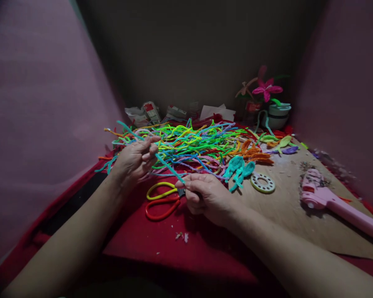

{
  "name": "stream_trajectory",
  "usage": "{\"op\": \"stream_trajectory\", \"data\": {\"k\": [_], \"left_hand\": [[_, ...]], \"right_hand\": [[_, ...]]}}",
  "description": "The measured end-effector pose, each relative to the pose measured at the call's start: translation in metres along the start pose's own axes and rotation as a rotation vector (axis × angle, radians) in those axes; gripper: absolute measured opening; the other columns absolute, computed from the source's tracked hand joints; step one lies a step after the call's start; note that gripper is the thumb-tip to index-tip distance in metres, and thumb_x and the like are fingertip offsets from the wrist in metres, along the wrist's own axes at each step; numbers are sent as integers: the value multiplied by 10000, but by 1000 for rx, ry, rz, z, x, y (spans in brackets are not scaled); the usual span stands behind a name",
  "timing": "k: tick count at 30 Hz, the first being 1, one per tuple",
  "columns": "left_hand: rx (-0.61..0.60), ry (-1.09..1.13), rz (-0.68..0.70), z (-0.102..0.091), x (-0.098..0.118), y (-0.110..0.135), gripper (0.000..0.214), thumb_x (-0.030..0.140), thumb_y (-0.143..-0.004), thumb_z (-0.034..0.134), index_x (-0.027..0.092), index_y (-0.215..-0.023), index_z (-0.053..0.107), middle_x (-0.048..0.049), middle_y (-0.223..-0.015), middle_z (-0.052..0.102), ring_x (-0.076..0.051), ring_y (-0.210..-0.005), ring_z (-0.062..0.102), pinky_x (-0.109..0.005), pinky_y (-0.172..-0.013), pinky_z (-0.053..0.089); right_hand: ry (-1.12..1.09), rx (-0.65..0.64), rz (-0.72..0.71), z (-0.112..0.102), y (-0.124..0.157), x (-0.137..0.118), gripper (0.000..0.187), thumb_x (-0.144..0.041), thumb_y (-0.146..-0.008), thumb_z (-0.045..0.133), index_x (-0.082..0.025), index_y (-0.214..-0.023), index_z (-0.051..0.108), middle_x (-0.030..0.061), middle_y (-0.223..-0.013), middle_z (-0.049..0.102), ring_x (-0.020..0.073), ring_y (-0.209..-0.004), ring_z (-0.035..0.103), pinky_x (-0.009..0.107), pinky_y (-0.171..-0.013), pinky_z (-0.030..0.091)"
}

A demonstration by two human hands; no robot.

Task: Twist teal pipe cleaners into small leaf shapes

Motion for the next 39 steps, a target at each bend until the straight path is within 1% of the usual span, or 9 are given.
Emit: {"op": "stream_trajectory", "data": {"k": [5, 14, 20, 22, 26, 28, 30, 32, 39], "left_hand": [[33, -99, -16, -7, 2, -2, 174, 212, -804, 524, 86, -904, 590, 87, -425, 372, -10, -290, 220, -123, -278, 181], [45, -100, -22, -9, 5, -4, 160, 218, -813, 499, 107, -905, 569, 69, -451, 444, -9, -289, 260, -122, -296, 201], [111, -622, -65, -19, 11, -2, 294, 384, -781, 531, 97, -745, 580, -6, -486, 534, -73, -368, 454, -159, -335, 309], [-11, -817, -96, -16, 16, 3, 289, 379, -747, 568, 103, -661, 573, -3, -484, 530, -66, -382, 450, -158, -359, 312], [-644, -1150, -272, 10, 5, 30, 212, 326, -752, 542, 133, -784, 623, -9, -615, 589, -95, -535, 523, -190, -511, 398], [-792, -1467, -142, 24, -6, 46, 178, 297, -723, 562, 167, -837, 606, -6, -713, 600, -110, -610, 521, -204, -559, 396], [-726, -1745, 64, 34, -16, 58, 158, 249, -751, 503, 171, -868, 573, -34, -824, 593, -130, -675, 514, -231, -599, 391], [-692, -1841, 185, 39, -24, 68, 195, 235, -827, 383, 164, -922, 538, -60, -879, 567, -142, -720, 508, -252, -643, 390], [-636, -1956, 300, 31, -27, 70, 160, 217, -854, 335, 169, -870, 487, -62, -867, 519, -157, -729, 459, -274, -639, 369]], "right_hand": [[-7, 0, 28, 0, -1, 3, 72, -175, -777, 524, -165, -707, 536, -91, -388, 349, 32, -329, 155, 190, -350, 122], [-21, -14, 25, 3, -3, 0, 128, -149, -774, 518, -168, -648, 518, -81, -363, 364, 36, -311, 162, 199, -340, 109], [-17, 86, -110, -8, -2, -9, 76, -206, -782, 548, -164, -719, 548, -91, -363, 337, 33, -317, 171, 195, -351, 124], [-31, 132, -191, -15, -2, -15, 56, -216, -791, 544, -164, -777, 561, -95, -367, 347, 28, -312, 164, 190, -349, 126], [-72, 217, -262, -26, -4, -25, 52, -213, -797, 535, -181, -836, 547, -77, -415, 447, 26, -303, 193, 183, -345, 133], [-77, 223, -265, -27, -5, -26, 42, -209, -793, 536, -180, -824, 538, -60, -462, 501, 23, -303, 215, 184, -347, 145], [-66, 214, -255, -27, -6, -26, 43, -207, -790, 529, -168, -806, 538, -47, -482, 519, 24, -307, 240, 187, -352, 164], [-49, 221, -242, -26, -6, -25, 64, -209, -788, 514, -154, -803, 542, -35, -492, 527, 31, -315, 268, 193, -358, 185], [99, 284, -301, -23, -5, -24, 76, -197, -757, 502, -134, -741, 542, -5, -493, 557, 60, -354, 360, 212, -387, 238]]}}
Point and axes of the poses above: each hand's wrist, its own y-axis away from the middle knuckle, its own z-axis out of the palm, x = y × z, the point moved 3 cm from there along -y, towards the middle knuckle
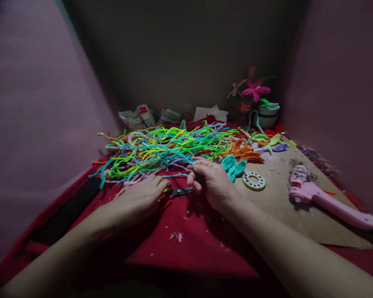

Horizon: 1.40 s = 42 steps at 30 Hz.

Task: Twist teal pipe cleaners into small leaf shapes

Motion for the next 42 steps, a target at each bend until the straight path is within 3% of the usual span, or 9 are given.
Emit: {"op": "stream_trajectory", "data": {"k": [4, 9, 14, 20, 28, 36, 42], "left_hand": [[-7, -43, -45, 2, -5, 1, 183, 253, -860, 325, 167, -884, 485, -62, -844, 527, -150, -678, 460, -268, -591, 362], [-16, -76, -179, 5, -16, 18, 241, 321, -845, 357, 172, -940, 521, -84, -858, 543, -183, -727, 513, -292, -616, 410], [122, 41, -176, -1, -23, 36, 311, 218, -840, 357, 186, -1113, 504, -108, -997, 560, -195, -874, 564, -304, -729, 463], [237, 66, -167, -6, -7, 32, 426, 133, -829, 339, 132, -1255, 363, -140, -1154, 551, -208, -1047, 535, -355, -871, 450], [200, -30, -231, 6, -9, 16, 454, 59, -782, 334, 42, -1234, 368, -196, -1067, 551, -245, -1016, 527, -407, -860, 438], [168, 12, -236, 1, -4, 18, 485, 44, -781, 312, 132, -1256, 357, -157, -1113, 533, -210, -1036, 516, -380, -869, 429], [154, 6, -268, 11, -15, 13, 482, 67, -787, 329, 159, -1259, 361, -135, -1082, 554, -212, -1008, 539, -361, -867, 429]], "right_hand": [[76, 5, -24, 0, 2, -1, 56, -182, -744, 493, -141, -742, 532, 4, -521, 593, 68, -376, 420, 208, -409, 274], [131, 39, -48, 0, 2, -4, 60, -211, -733, 519, -151, -734, 521, -5, -503, 602, 58, -336, 395, 195, -378, 257], [157, 20, -37, 1, 3, -4, 126, -271, -740, 560, -146, -730, 544, -3, -487, 597, 50, -326, 380, 185, -357, 245], [241, 29, -52, 2, 7, -5, 153, -296, -758, 537, -157, -695, 543, -2, -489, 597, 55, -329, 383, 187, -352, 262], [317, 50, -40, 5, 10, -5, 147, -250, -758, 502, -165, -639, 515, -13, -478, 593, 53, -324, 372, 182, -345, 262], [300, 12, -34, 7, 10, -5, 132, -229, -751, 507, -168, -634, 515, -20, -456, 587, 51, -312, 361, 181, -344, 257], [316, 7, -53, 6, 11, -6, 106, -241, -758, 516, -174, -676, 516, -26, -463, 589, 54, -330, 369, 180, -364, 274]]}}
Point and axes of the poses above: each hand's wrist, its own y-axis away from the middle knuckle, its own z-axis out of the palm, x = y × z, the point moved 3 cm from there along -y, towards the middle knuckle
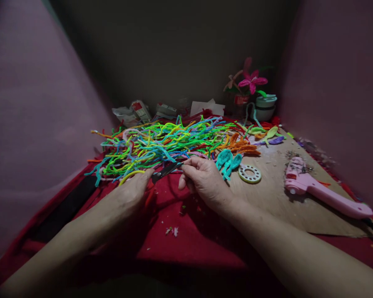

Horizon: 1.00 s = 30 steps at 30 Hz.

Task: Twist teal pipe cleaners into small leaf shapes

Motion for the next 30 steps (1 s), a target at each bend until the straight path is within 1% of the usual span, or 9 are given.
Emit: {"op": "stream_trajectory", "data": {"k": [3, 9, 12, 16, 19, 23, 26, 30], "left_hand": [[8, -12, -3, 3, 1, 1, 477, 54, -787, 310, 154, -1249, 380, -134, -1051, 564, -215, -977, 553, -358, -859, 432], [38, -64, 23, -3, 11, 9, 444, 46, -792, 290, 109, -1209, 428, -161, -1012, 573, -230, -923, 572, -357, -813, 451], [20, -44, 41, -2, 11, 9, 432, 45, -795, 282, 111, -1194, 435, -149, -987, 585, -209, -870, 580, -352, -785, 467], [19, -22, 44, 2, 6, 6, 438, 37, -788, 292, 111, -1198, 426, -141, -986, 587, -199, -874, 574, -344, -781, 473], [6, -94, 63, 5, 6, 5, 444, 40, -798, 268, 89, -1215, 414, -151, -969, 588, -213, -887, 570, -367, -791, 466], [7, -199, 60, 1, 12, 6, 466, 27, -799, 239, 68, -1234, 399, -164, -945, 585, -235, -893, 569, -367, -788, 452], [6, -133, 29, -4, 18, 6, 443, 44, -795, 266, 74, -1213, 411, -157, -917, 577, -230, -847, 575, -342, -752, 449], [-18, -49, 22, -5, 23, 5, 390, 74, -796, 292, 107, -1148, 456, -129, -849, 578, -211, -735, 577, -327, -687, 454]], "right_hand": [[14, 13, -1, -1, 0, 0, 126, -237, -760, 515, -170, -654, 518, -23, -463, 587, 53, -329, 367, 182, -362, 272], [-15, 7, 35, -2, -2, 2, 169, -248, -758, 519, -165, -611, 516, -14, -461, 583, 52, -319, 364, 185, -346, 251], [-8, 7, 34, -3, -2, 3, 185, -249, -753, 525, -160, -591, 519, -15, -456, 569, 49, -330, 359, 187, -355, 247], [23, 0, 25, -3, -1, 3, 172, -223, -737, 531, -159, -577, 524, -20, -449, 567, 46, -333, 355, 189, -362, 247], [23, 0, 37, -2, 0, 2, 161, -200, -728, 524, -160, -572, 519, -23, -443, 567, 46, -325, 354, 190, -357, 242], [-8, -15, 57, -1, -1, 4, 168, -234, -732, 535, -162, -581, 520, -20, -441, 566, 48, -320, 348, 195, -352, 231], [-31, -24, 64, -2, -2, 6, 179, -256, -733, 548, -163, -582, 523, -17, -439, 566, 50, -318, 352, 194, -347, 230], [-38, -15, 60, -5, -4, 7, 183, -224, -726, 540, -158, -556, 519, -15, -436, 558, 47, -319, 357, 186, -343, 238]]}}
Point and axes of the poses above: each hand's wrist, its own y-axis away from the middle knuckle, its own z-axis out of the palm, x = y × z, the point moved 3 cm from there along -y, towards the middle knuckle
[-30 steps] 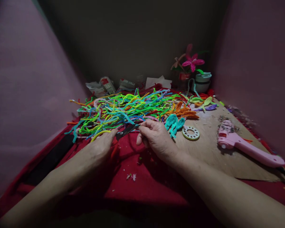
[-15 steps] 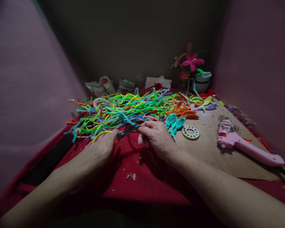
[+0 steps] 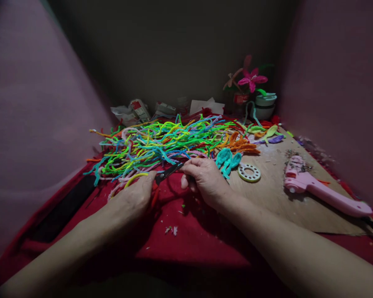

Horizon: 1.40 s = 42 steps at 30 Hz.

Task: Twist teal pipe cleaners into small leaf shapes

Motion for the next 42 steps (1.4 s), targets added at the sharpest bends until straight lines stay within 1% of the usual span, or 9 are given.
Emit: {"op": "stream_trajectory", "data": {"k": [4, 9, 15, 21, 23, 28, 32, 38, 42], "left_hand": [[-3, 38, 20, 0, -1, -1, 397, 68, -795, 293, 155, -1155, 437, -88, -865, 587, -184, -731, 575, -306, -685, 460], [22, 55, -6, -2, -2, -2, 438, 55, -806, 257, 117, -1225, 370, -118, -912, 578, -204, -821, 568, -341, -744, 453], [9, 81, -28, 4, 2, -3, 412, 51, -817, 231, 95, -1196, 388, -124, -911, 577, -196, -812, 577, -326, -725, 461], [-6, 285, -41, 6, 4, -6, 397, 98, -823, 290, 151, -1195, 419, -102, -985, 605, -179, -853, 597, -316, -781, 463], [19, 309, -37, 3, 3, -6, 417, 106, -815, 307, 158, -1215, 414, -105, -1053, 597, -188, -931, 586, -320, -822, 455], [77, 288, 1, -1, -7, -5, 517, 108, -791, 319, 101, -1308, 314, -164, -1285, 459, -214, -1165, 458, -348, -943, 397], [80, 224, -17, 0, -12, -1, 522, 119, -790, 327, 105, -1311, 306, -156, -1257, 482, -211, -1133, 479, -366, -948, 393], [67, 160, -65, 7, -9, 6, 491, 195, -846, 324, 97, -1326, 292, -161, -1229, 502, -214, -1107, 497, -339, -905, 419], [91, 164, -158, 8, -9, 3, 423, 166, -858, 277, 122, -1266, 378, -144, -1138, 553, -210, -1041, 532, -346, -869, 430]], "right_hand": [[12, -12, 16, 1, 1, 1, 153, -222, -727, 530, -160, -586, 528, -16, -442, 560, 50, -320, 359, 185, -341, 238], [30, -33, 68, 5, 4, 2, 116, -230, -725, 526, -163, -631, 531, -20, -433, 559, 50, -299, 336, 190, -321, 196], [-53, -36, 34, 3, 1, 4, 131, -202, -710, 543, -155, -593, 510, -17, -420, 554, 48, -308, 356, 183, -336, 230], [-72, -54, 59, 5, 0, 5, 180, -202, -705, 552, -152, -543, 492, -10, -420, 548, 47, -299, 347, 194, -330, 222], [-100, -52, 58, 6, 1, 4, 156, -205, -708, 555, -152, -570, 506, -13, -433, 556, 49, -309, 365, 190, -337, 229], [-154, 5, 65, 6, 0, 2, 135, -232, -690, 601, -134, -608, 559, -1, -515, 603, 48, -341, 405, 184, -345, 278], [-220, -4, 75, 5, -1, 3, 173, -275, -699, 601, -128, -612, 573, 8, -537, 611, 51, -341, 408, 187, -335, 292], [-212, -45, 62, 8, 2, -1, 199, -217, -713, 531, -122, -541, 562, 0, -500, 572, 41, -325, 365, 187, -324, 272], [-208, -62, 36, 9, 3, -3, 177, -197, -716, 520, -131, -556, 557, -2, -506, 576, 45, -340, 370, 189, -338, 265]]}}
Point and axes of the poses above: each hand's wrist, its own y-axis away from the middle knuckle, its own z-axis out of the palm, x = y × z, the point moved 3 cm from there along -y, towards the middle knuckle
